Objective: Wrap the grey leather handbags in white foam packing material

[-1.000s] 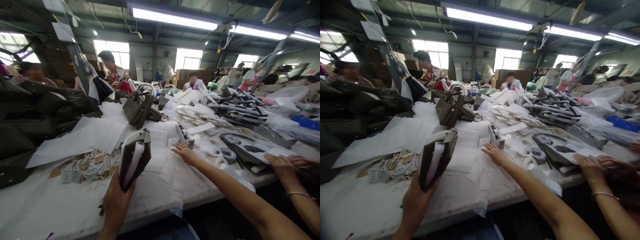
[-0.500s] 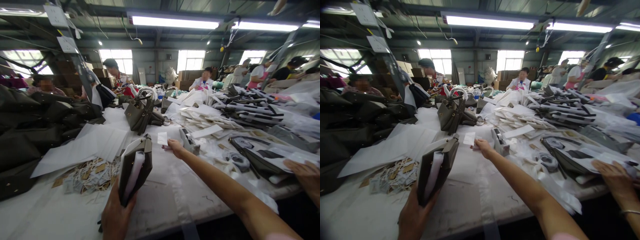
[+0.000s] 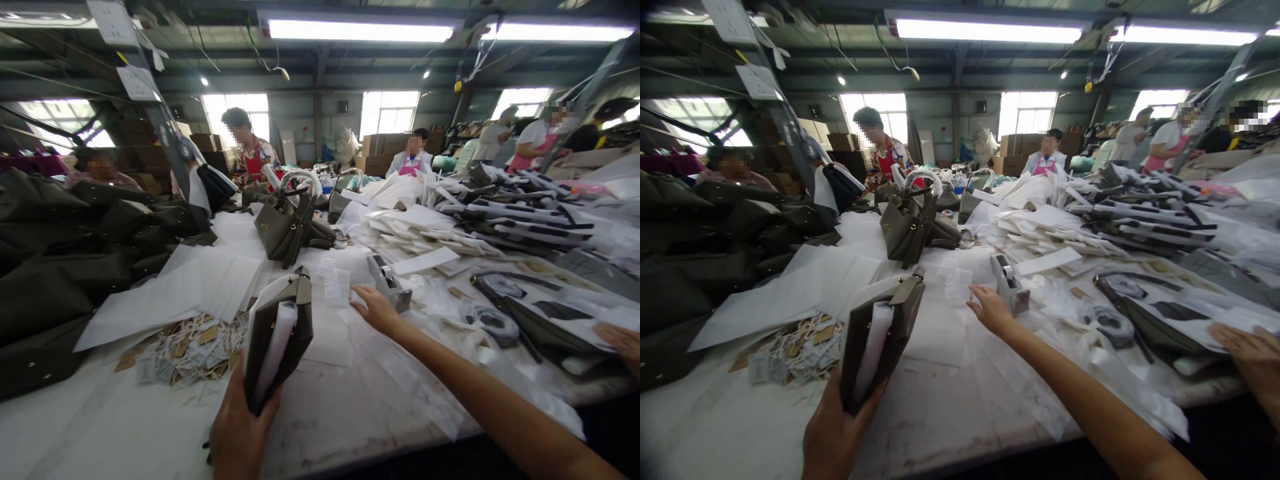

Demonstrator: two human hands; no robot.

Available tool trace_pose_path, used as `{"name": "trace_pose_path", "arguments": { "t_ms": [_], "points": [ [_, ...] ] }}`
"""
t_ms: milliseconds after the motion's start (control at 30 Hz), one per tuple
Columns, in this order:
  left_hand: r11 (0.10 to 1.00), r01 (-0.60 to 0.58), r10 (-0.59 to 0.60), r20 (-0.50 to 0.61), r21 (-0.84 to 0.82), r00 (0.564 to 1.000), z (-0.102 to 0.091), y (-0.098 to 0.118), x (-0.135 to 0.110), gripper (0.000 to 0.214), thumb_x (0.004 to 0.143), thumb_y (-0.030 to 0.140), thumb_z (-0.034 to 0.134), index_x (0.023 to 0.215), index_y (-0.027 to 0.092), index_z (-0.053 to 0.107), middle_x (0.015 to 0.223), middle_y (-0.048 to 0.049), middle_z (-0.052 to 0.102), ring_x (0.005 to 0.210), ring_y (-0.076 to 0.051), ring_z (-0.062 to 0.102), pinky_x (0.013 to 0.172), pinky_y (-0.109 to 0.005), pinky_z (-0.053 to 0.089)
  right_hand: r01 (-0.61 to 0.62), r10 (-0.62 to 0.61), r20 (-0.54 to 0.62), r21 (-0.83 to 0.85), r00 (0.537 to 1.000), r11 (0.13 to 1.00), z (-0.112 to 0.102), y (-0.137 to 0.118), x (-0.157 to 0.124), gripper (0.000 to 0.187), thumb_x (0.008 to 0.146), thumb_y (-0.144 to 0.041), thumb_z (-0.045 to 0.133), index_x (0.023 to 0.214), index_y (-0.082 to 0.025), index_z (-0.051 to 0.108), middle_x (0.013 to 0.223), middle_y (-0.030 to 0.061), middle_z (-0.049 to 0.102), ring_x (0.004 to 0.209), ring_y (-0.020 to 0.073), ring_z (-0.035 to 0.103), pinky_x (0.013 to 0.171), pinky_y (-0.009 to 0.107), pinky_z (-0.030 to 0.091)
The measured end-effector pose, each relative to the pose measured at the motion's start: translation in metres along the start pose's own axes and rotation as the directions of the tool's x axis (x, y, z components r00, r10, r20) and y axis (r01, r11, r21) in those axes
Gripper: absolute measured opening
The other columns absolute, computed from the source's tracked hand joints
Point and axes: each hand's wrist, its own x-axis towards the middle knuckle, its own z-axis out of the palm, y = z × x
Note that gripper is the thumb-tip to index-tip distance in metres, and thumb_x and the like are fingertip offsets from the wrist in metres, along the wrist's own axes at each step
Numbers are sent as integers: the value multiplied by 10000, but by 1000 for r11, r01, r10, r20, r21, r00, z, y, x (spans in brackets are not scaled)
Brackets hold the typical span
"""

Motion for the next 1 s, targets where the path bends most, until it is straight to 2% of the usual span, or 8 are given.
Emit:
{"name": "trace_pose_path", "arguments": {
  "t_ms": [67, 133, 233, 300, 500, 667, 833, 1000],
  "points": [
    [1000, 10, -10, 5, -12, 1000, 0, 0, 0, 675, 900, 532, 551, 1471, 216, 379, 1302, -137, 633, 1168, -342, 628, 893, -459, 562, 121, -113, 84, -101, 990, 988, -13, 8, -53, 284, 893, -260, 646, 1157, -174, 708, 1233, 130, 662, 1206, 306, 554, 1087, 443, 407],
    [1000, 8, -7, 6, -20, 1000, 0, -1, 0, 688, 895, 540, 546, 1466, 194, 381, 1313, -152, 625, 1190, -351, 614, 909, -472, 555, 174, -142, 162, -207, 977, 963, -18, 20, -106, 289, 893, -294, 636, 1146, -184, 719, 1198, 128, 677, 1152, 295, 588, 1030, 421, 468],
    [997, -52, 52, -6, -56, 999, 0, 0, -1, 699, 897, 514, 556, 1479, 184, 354, 1356, -158, 596, 1251, -343, 572, 968, -478, 527, 85, -54, 107, -304, 993, 949, -10, 40, -164, 367, 866, -315, 632, 1209, -200, 696, 1247, 135, 651, 1170, 306, 582, 1002, 425, 500],
    [989, -123, 121, -23, -84, 992, 1, 2, -3, 684, 909, 457, 568, 1495, 202, 325, 1406, -149, 559, 1292, -322, 540, 1008, -466, 505, 55, -46, 37, -304, 998, 951, 0, 52, -181, 355, 869, -332, 600, 1191, -226, 705, 1227, 133, 654, 1148, 316, 593, 989, 444, 510],
    [968, -216, 212, -43, -124, 976, 3, 10, -6, 664, 928, 345, 577, 1509, 214, 283, 1456, -141, 510, 1346, -286, 488, 1077, -459, 447, 81, -78, 20, -174, 997, 981, 16, 61, -171, 371, 951, -358, 387, 1039, -239, 728, 986, 121, 689, 875, 277, 677, 799, 406, 571],
    [957, -250, 245, -49, -146, 968, 2, 13, -7, 660, 919, 279, 584, 1504, 210, 287, 1459, -144, 505, 1359, -282, 472, 1092, -458, 429, 92, -119, -100, -240, 988, 966, 17, 68, -165, 311, 857, -381, 523, 1036, -223, 724, 1131, 157, 686, 1091, 351, 614, 955, 486, 519],
    [950, -280, 272, -78, -136, 959, 1, 14, -7, 688, 902, 252, 602, 1512, 210, 286, 1470, -146, 495, 1354, -284, 477, 1094, -459, 429, 47, -64, -104, -159, 993, 986, 21, 81, -155, 309, 858, -389, 478, 959, -221, 718, 1007, 159, 689, 879, 320, 680, 788, 437, 570],
    [944, -301, 293, -74, -133, 953, 0, 17, -6, 683, 897, 260, 605, 1506, 201, 304, 1461, -135, 508, 1340, -274, 493, 1089, -431, 434, 37, -38, -80, -11, 996, 999, 14, 53, -148, 295, 793, -345, 492, 942, -235, 722, 890, 99, 705, 737, 262, 692, 744, 391, 566]
  ]
}}
